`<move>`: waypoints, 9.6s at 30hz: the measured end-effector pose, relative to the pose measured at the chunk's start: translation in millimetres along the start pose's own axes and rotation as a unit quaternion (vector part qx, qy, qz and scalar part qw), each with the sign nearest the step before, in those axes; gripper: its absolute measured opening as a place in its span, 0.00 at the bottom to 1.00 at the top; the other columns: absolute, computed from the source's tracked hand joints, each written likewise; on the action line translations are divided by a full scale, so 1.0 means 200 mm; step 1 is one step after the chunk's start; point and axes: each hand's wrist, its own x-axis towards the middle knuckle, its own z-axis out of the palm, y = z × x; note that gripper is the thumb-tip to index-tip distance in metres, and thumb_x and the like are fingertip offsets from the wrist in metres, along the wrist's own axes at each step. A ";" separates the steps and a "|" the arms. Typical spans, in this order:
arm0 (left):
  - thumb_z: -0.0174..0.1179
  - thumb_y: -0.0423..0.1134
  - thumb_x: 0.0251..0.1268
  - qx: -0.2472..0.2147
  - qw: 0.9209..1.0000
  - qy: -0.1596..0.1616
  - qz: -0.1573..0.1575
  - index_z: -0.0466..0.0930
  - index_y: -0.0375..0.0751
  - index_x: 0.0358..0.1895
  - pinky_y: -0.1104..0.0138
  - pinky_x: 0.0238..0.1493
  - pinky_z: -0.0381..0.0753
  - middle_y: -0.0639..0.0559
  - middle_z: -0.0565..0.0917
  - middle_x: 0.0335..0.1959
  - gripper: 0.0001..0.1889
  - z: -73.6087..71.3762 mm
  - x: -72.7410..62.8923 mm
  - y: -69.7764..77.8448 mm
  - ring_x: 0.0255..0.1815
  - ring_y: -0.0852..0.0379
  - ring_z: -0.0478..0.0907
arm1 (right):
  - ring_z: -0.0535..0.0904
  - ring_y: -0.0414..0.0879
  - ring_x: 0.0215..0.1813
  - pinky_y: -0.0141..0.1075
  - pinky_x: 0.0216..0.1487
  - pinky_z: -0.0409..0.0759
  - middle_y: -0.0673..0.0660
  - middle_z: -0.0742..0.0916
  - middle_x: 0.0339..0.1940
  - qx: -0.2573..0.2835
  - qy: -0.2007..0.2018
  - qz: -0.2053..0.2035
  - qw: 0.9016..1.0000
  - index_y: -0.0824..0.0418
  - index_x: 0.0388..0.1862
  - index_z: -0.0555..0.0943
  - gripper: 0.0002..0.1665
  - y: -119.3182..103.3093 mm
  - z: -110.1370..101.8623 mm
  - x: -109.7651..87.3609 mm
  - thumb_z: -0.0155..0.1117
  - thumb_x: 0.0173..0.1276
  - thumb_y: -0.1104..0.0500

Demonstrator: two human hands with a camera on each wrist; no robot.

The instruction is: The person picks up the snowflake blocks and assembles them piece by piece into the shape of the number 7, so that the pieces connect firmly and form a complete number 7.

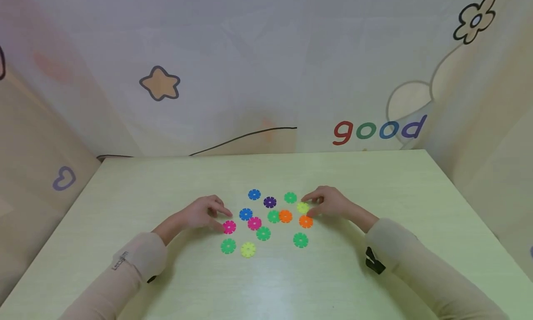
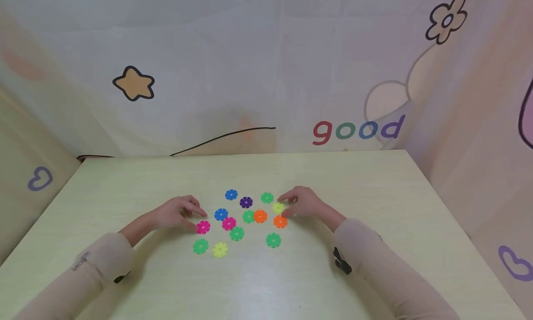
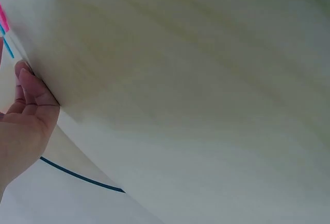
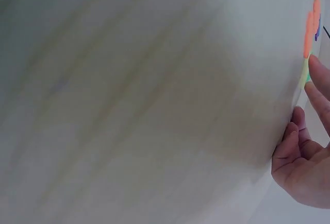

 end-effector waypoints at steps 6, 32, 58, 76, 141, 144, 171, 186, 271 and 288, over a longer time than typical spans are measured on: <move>0.72 0.36 0.42 0.018 1.000 0.001 -0.005 0.86 0.49 0.38 0.66 0.35 0.73 0.53 0.73 0.37 0.15 0.02 0.01 0.01 0.39 0.53 0.67 | 0.68 0.47 0.36 0.34 0.33 0.67 0.53 0.76 0.30 -0.012 -0.004 -0.004 1.000 0.60 0.49 0.81 0.22 -0.02 0.01 0.01 0.71 0.53 0.59; 0.72 0.34 0.42 0.065 0.997 -0.016 -0.022 0.78 0.45 0.34 0.68 0.33 0.72 0.52 0.73 0.25 0.14 0.04 0.01 0.05 0.31 0.56 0.69 | 0.69 0.46 0.29 0.32 0.28 0.69 0.53 0.77 0.24 0.070 0.008 0.051 0.996 0.64 0.34 0.80 0.08 -0.02 -0.02 0.00 0.68 0.55 0.63; 0.57 0.30 0.60 -0.098 0.990 0.021 0.098 0.74 0.31 0.52 0.65 0.32 0.78 0.47 0.78 0.33 0.16 0.01 -0.11 0.18 0.35 0.43 0.74 | 0.80 0.54 0.31 0.42 0.36 0.79 0.55 0.85 0.26 0.157 0.018 0.004 0.987 0.66 0.39 0.78 0.10 -0.16 0.00 -0.13 0.64 0.60 0.62; 0.57 0.31 0.61 -0.248 0.960 0.093 0.089 0.72 0.31 0.54 0.69 0.38 0.79 0.35 0.78 0.33 0.18 0.14 -0.11 0.34 0.29 0.52 0.77 | 0.82 0.52 0.30 0.38 0.40 0.81 0.59 0.86 0.28 0.195 0.075 -0.065 0.976 0.66 0.40 0.77 0.10 -0.28 0.07 -0.20 0.62 0.61 0.64; 0.60 0.28 0.57 -0.399 0.909 0.111 0.054 0.72 0.24 0.49 0.56 0.37 0.80 0.32 0.82 0.31 0.17 0.27 -0.15 0.52 0.27 0.51 0.83 | 0.79 0.48 0.20 0.31 0.23 0.75 0.58 0.83 0.18 0.186 0.221 -0.279 0.916 0.67 0.23 0.80 0.04 -0.47 0.25 -0.21 0.66 0.53 0.72; 0.60 0.27 0.56 -0.396 0.909 0.117 0.054 0.72 0.24 0.49 0.57 0.36 0.81 0.32 0.82 0.31 0.17 0.28 -0.15 0.52 0.26 0.52 0.83 | 0.78 0.50 0.19 0.30 0.21 0.74 0.56 0.82 0.17 0.184 0.231 -0.289 0.911 0.66 0.23 0.81 0.05 -0.47 0.26 -0.21 0.66 0.52 0.73; 0.61 0.29 0.55 -0.389 0.915 0.100 0.047 0.70 0.27 0.48 0.53 0.39 0.80 0.40 0.84 0.27 0.17 0.25 -0.18 0.53 0.26 0.51 0.83 | 0.80 0.42 0.32 0.32 0.33 0.79 0.56 0.86 0.31 0.119 0.129 -0.231 0.957 0.67 0.37 0.82 0.09 -0.41 0.15 -0.25 0.67 0.56 0.65; 0.62 0.28 0.55 -0.399 0.911 0.089 0.061 0.69 0.27 0.48 0.54 0.37 0.80 0.34 0.83 0.30 0.18 0.24 -0.18 0.52 0.25 0.52 0.83 | 0.76 0.44 0.28 0.32 0.29 0.77 0.56 0.81 0.31 0.107 0.060 -0.134 0.983 0.66 0.44 0.81 0.17 -0.23 0.03 -0.24 0.68 0.56 0.61; 0.62 0.30 0.55 -0.401 0.911 0.088 0.035 0.68 0.29 0.50 0.55 0.39 0.80 0.33 0.82 0.31 0.20 0.21 -0.16 0.53 0.25 0.52 0.83 | 0.75 0.65 0.26 0.36 0.23 0.73 0.57 0.78 0.19 0.162 -0.015 -0.091 0.982 0.68 0.53 0.74 0.22 -0.20 -0.05 -0.27 0.64 0.60 0.64; 0.61 0.29 0.56 -0.412 0.906 0.089 0.036 0.68 0.28 0.50 0.55 0.37 0.80 0.36 0.83 0.28 0.19 0.22 -0.15 0.52 0.24 0.53 0.83 | 0.78 0.60 0.26 0.37 0.29 0.79 0.59 0.79 0.24 0.216 0.000 -0.117 0.969 0.68 0.54 0.74 0.23 -0.32 -0.04 -0.32 0.64 0.59 0.66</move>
